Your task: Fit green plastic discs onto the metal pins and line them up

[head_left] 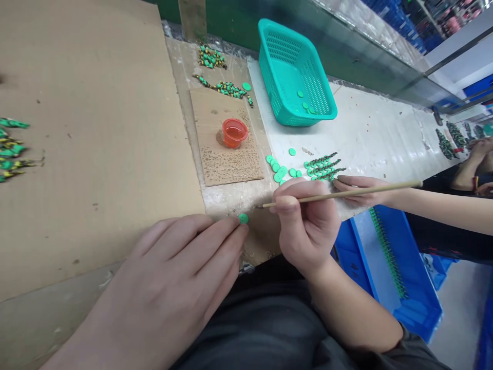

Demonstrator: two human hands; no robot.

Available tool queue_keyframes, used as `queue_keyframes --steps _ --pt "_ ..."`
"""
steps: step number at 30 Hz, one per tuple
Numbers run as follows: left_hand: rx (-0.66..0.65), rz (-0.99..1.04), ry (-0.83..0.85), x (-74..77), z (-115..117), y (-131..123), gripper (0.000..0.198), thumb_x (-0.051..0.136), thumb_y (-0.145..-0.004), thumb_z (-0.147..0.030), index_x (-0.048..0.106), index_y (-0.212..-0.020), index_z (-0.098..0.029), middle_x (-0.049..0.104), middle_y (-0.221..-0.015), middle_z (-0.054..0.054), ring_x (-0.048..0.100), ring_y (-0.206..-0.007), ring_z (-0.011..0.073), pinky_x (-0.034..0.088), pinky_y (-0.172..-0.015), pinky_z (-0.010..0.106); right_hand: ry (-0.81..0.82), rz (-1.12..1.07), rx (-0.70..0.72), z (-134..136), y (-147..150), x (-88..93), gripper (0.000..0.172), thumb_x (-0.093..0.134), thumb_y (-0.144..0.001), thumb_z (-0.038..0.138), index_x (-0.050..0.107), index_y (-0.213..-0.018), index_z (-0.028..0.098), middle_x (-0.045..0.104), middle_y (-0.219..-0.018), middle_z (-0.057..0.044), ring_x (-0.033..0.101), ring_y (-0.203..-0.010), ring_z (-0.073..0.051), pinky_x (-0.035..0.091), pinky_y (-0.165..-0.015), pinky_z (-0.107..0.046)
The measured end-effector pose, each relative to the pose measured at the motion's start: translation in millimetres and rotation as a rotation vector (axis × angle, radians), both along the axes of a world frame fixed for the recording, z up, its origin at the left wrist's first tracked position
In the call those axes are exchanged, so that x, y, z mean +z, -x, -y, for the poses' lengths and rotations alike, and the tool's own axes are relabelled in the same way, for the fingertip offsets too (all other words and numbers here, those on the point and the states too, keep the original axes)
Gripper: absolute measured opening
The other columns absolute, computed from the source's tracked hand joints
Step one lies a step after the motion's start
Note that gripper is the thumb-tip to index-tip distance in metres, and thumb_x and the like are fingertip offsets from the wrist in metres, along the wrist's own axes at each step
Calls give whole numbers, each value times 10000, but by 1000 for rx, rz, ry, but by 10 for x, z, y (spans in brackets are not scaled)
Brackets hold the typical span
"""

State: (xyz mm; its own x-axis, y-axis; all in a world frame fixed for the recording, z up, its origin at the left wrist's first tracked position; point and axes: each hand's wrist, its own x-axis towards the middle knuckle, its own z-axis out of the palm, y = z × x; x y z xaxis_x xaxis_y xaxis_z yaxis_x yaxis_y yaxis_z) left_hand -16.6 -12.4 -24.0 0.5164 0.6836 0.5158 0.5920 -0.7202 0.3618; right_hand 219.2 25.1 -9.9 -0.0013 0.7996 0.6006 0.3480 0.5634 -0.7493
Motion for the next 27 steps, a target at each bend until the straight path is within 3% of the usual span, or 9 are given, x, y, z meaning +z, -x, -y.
queue_keyframes --steps 4,7,10,15,18,24,27 --pt "-29 -43 -33 82 -66 -27 378 612 -1215 -257 797 -1545 -259 895 -1313 75 792 -1117 303 596 -987 501 96 -27 10 112 -42 58 158 653 -1281 348 805 -1275 305 805 -911 22 763 -707 -152 663 -691 -322" --pt "-48 -32 -45 107 -94 -24 304 611 -1217 -232 822 -1436 -226 898 -1277 74 787 -1117 280 584 -1008 475 161 86 51 197 -94 108 140 675 -1230 233 803 -1213 287 877 -1012 -20 863 -900 -195 722 -839 -358" --pt "-48 -15 -51 107 -94 -20 220 642 -1216 -223 818 -1348 -222 909 -1313 55 778 -1144 265 573 -1040 464 152 266 104 230 -129 100 141 719 -1149 153 774 -1184 278 893 -1069 -46 875 -1011 -236 726 -939 -406" --pt "-30 -28 15 200 -20 -9 227 642 -1200 -194 828 -1328 -220 890 -1264 74 730 -1135 268 579 -1025 478 90 375 241 227 -103 57 245 670 -1106 76 744 -1231 274 891 -1128 -69 855 -1075 -264 732 -971 -434" --pt "-13 -119 50 270 30 29 228 671 -1178 -231 838 -1334 -233 835 -1188 77 708 -1104 250 596 -1000 441 97 408 253 223 -83 48 303 633 -1079 17 740 -1200 273 875 -1081 -59 842 -1014 -248 727 -901 -394" --pt "26 -229 134 300 106 75 196 723 -1148 -277 847 -1301 -274 781 -1099 59 704 -1076 259 578 -971 447 94 425 244 274 -89 -26 186 679 -1141 108 724 -1174 285 841 -1051 -48 852 -971 -258 716 -832 -386" --pt "71 -243 211 329 38 292 214 724 -1158 -312 849 -1332 -302 818 -1111 47 765 -1071 225 621 -975 405 62 422 187 321 -95 -84 133 711 -1161 171 720 -1187 301 839 -1037 -42 858 -936 -270 719 -808 -397"
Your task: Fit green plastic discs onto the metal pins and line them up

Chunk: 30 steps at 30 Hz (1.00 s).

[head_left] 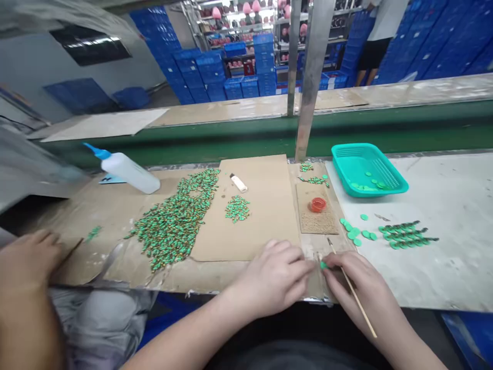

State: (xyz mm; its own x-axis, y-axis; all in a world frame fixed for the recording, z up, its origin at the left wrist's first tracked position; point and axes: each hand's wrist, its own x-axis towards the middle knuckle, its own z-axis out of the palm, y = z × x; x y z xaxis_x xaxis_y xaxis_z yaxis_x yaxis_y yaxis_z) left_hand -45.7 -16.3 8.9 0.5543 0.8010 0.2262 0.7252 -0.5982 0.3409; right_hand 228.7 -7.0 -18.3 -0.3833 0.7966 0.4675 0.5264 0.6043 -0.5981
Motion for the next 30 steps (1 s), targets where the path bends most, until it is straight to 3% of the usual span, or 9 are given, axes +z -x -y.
queue_keyframes --steps 3,5,7,9,11,15,20,26,30 --pt "282 -43 48 134 -297 618 210 714 -1199 -375 821 -1327 -247 842 -1235 67 803 -1113 213 690 -1025 410 -27 -22 -7 12 -12 -50 107 748 -1155 228 717 -1210 313 872 -1084 -55 899 -954 -288 739 -789 -399" --pt "536 -99 55 304 -606 1180 398 805 -1163 -514 777 -1418 -210 809 -1410 106 804 -1211 253 723 -1074 493 -19 -52 -20 14 -17 -67 83 757 -1151 265 718 -1204 316 887 -1109 -63 917 -969 -302 752 -786 -408" --pt "719 -156 66 495 -947 1705 461 811 -1157 -527 755 -1502 -226 771 -1540 131 788 -1320 287 718 -1133 535 -8 -81 -40 19 -14 -73 57 752 -1153 279 728 -1192 313 892 -1115 -67 923 -976 -310 762 -806 -421" --pt "814 -204 98 646 -1260 2081 494 821 -1150 -526 742 -1532 -223 756 -1573 137 781 -1356 303 712 -1153 557 -14 -96 -41 25 -5 -72 54 748 -1150 264 741 -1181 308 891 -1100 -67 923 -970 -309 765 -819 -422" --pt "837 -240 155 720 -1503 2282 480 817 -1152 -528 750 -1524 -233 756 -1580 135 779 -1360 302 711 -1158 552 -21 -104 -32 26 5 -69 75 744 -1147 239 743 -1175 309 887 -1085 -62 924 -972 -304 763 -817 -413" --pt "827 -252 265 690 -1732 2398 479 828 -1145 -525 752 -1523 -240 756 -1580 131 779 -1364 304 713 -1150 539 -39 -126 -22 21 13 -60 109 738 -1144 216 730 -1164 322 884 -1062 -43 926 -972 -297 758 -791 -402" --pt "835 -147 355 666 -1697 2542 476 820 -1149 -530 757 -1516 -234 757 -1580 129 779 -1358 306 713 -1150 541 -41 -126 -19 25 8 -51 111 724 -1153 214 726 -1170 323 888 -1062 -45 933 -985 -311 748 -767 -407" --pt "823 165 398 799 -1440 2630 506 830 -1143 -526 741 -1532 -215 760 -1560 133 784 -1347 308 717 -1140 554 -8 -131 -19 38 7 -83 114 724 -1162 202 727 -1177 315 881 -1084 -34 918 -1017 -288 743 -832 -411" --pt "736 456 432 824 -1082 2344 481 824 -1149 -530 749 -1491 -201 792 -1456 117 806 -1235 269 734 -1060 502 15 -148 -34 59 2 -88 110 714 -1168 197 732 -1176 306 890 -1122 -56 915 -1056 -301 738 -858 -425"
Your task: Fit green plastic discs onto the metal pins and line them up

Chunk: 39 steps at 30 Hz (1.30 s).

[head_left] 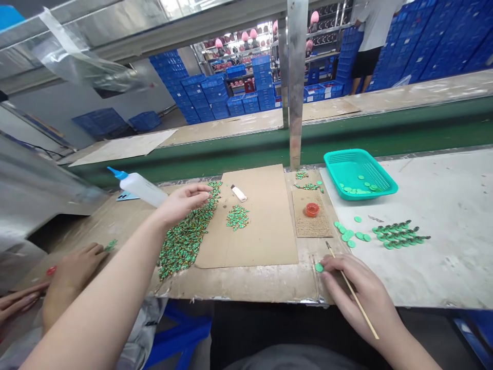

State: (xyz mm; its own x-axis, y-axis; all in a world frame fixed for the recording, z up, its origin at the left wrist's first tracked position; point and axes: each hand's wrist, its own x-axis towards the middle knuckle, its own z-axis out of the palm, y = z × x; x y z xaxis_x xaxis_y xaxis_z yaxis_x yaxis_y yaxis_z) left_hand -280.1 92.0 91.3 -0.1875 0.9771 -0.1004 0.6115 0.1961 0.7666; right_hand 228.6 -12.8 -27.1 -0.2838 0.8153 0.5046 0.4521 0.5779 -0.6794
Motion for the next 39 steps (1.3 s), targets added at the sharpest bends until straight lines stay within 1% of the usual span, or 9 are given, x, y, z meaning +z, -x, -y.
queue_keyframes --steps 5,11,15,18,23,28,32,36,39 --pt "-54 334 -156 -46 516 -703 541 980 -958 -662 886 -1275 -233 861 -1085 106 775 -886 204 689 -783 347 -34 -37 -15 -45 12 59 123 715 -1153 171 744 -1129 288 891 -1053 -55 915 -998 -284 725 -826 -394" --pt "-169 537 -228 -171 934 -1680 449 995 -931 -703 945 -1044 -272 856 -1000 105 720 -729 168 594 -589 282 -19 -145 -10 13 67 359 137 733 -1092 143 825 -1077 244 915 -995 -62 908 -918 -254 737 -847 -370" --pt "-312 540 -267 -325 1311 -2337 193 980 -1006 -474 945 -915 -307 834 -935 78 785 -803 184 654 -672 269 374 -359 69 262 146 638 96 820 -1078 252 904 -1116 226 907 -924 -33 848 -776 -190 691 -737 -280" --pt "-385 396 -397 -441 1603 -2656 146 848 -1113 -368 955 -1015 -379 841 -892 38 838 -822 194 696 -707 262 591 -448 155 418 152 716 124 837 -1060 287 898 -986 207 859 -826 -5 782 -727 -151 627 -698 -235" --pt "-369 358 -476 -643 1806 -2802 182 781 -1138 -268 914 -1096 -385 844 -933 -1 842 -823 158 704 -735 218 744 -465 166 535 38 662 154 820 -1062 287 872 -945 203 826 -813 1 725 -730 -141 581 -695 -231" --pt "-280 326 -404 -721 1801 -2833 87 856 -1101 -362 939 -1082 -381 882 -969 15 857 -778 179 693 -647 212 701 -426 151 541 0 620 171 818 -1079 265 854 -919 214 838 -824 3 761 -752 -146 612 -729 -228" --pt "-185 375 -329 -722 1721 -2843 133 899 -1051 -500 942 -985 -393 879 -913 0 744 -577 160 630 -503 236 488 -368 135 430 -87 558 70 830 -1077 205 879 -1029 216 915 -909 -13 872 -788 -175 714 -779 -237" --pt "-78 251 -312 -729 1468 -2795 191 961 -990 -520 945 -953 -333 925 -982 22 889 -831 215 758 -762 264 144 -121 76 151 -322 490 476 594 -1134 43 788 -1553 159 924 -1455 -169 911 -1358 -287 750 -1207 -421" --pt "-67 164 -305 -764 1240 -2799 191 901 -1049 -499 946 -1029 -315 944 -1064 25 903 -910 211 768 -869 287 61 -74 62 -94 -445 504 442 594 -1185 79 765 -1579 186 913 -1493 -158 900 -1385 -274 753 -1223 -451"
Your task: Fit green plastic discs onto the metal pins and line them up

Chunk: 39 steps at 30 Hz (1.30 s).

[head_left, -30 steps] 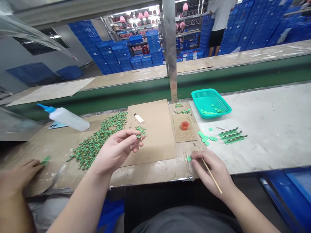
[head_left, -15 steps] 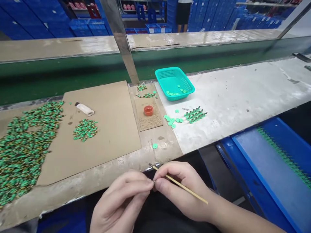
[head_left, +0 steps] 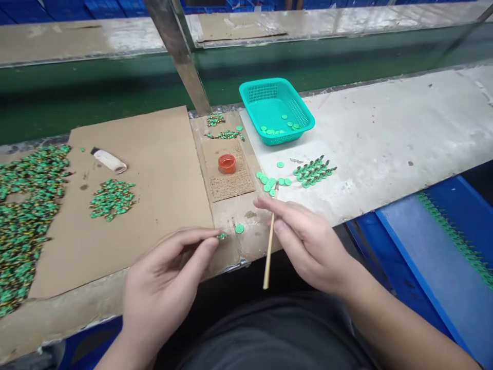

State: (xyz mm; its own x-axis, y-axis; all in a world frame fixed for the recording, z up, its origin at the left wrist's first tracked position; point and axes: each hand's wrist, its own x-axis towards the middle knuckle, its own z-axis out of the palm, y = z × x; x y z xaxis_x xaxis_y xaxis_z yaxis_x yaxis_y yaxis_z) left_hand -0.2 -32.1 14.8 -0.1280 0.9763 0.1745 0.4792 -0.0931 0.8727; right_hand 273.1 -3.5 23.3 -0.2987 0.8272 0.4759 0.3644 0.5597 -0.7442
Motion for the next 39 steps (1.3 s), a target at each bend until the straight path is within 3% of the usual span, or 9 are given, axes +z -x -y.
queue_keyframes --steps 4,6,9,13,25,31,39 --pt "-80 -162 -78 -59 -161 -58 154 831 -1109 -451 937 -1076 -344 941 -1074 -7 885 -911 184 727 -842 279 -46 -98 11 -204 29 5 242 626 -1200 93 794 -1295 240 940 -1218 -56 934 -1151 -204 785 -1065 -359" --pt "-118 -205 -106 -76 -176 -75 130 809 -1130 -401 929 -1101 -357 939 -1090 -23 875 -912 164 700 -814 262 -41 -199 -20 -238 75 -41 195 642 -1215 128 729 -1316 271 902 -1206 -39 927 -1093 -187 792 -993 -342" --pt "-150 -238 -116 -83 -166 -77 118 802 -1141 -361 919 -1127 -366 936 -1116 -34 870 -928 154 681 -805 258 -24 -238 -28 -245 105 -140 223 670 -1234 181 659 -1418 307 883 -1266 -47 930 -1127 -200 794 -1035 -371" --pt "-153 -292 -105 -76 -149 -78 105 808 -1146 -372 913 -1150 -380 931 -1137 -47 852 -913 149 655 -788 268 0 -88 27 -240 73 -245 216 627 -1255 197 689 -1447 272 909 -1235 -59 920 -1143 -223 771 -1051 -385" --pt "-159 -351 -107 -71 -174 -84 107 796 -1159 -376 899 -1182 -393 926 -1155 -52 834 -891 158 632 -775 303 -38 -172 12 -249 79 -328 176 678 -1234 164 669 -1396 234 867 -1178 -41 876 -1012 -173 722 -930 -312" --pt "-184 -402 -166 -39 -194 -123 89 796 -1171 -361 882 -1169 -382 915 -1105 -69 825 -889 130 630 -783 265 -3 -75 0 -213 -8 -234 34 713 -1218 231 705 -1211 262 821 -1066 -14 830 -933 -195 679 -813 -326" --pt "-223 -454 -273 -105 -192 -149 41 831 -1156 -332 867 -1137 -337 907 -1069 -80 822 -961 122 624 -941 260 153 172 77 -140 -185 40 137 623 -1258 305 754 -1298 290 853 -1158 -21 863 -1053 -224 716 -934 -350"
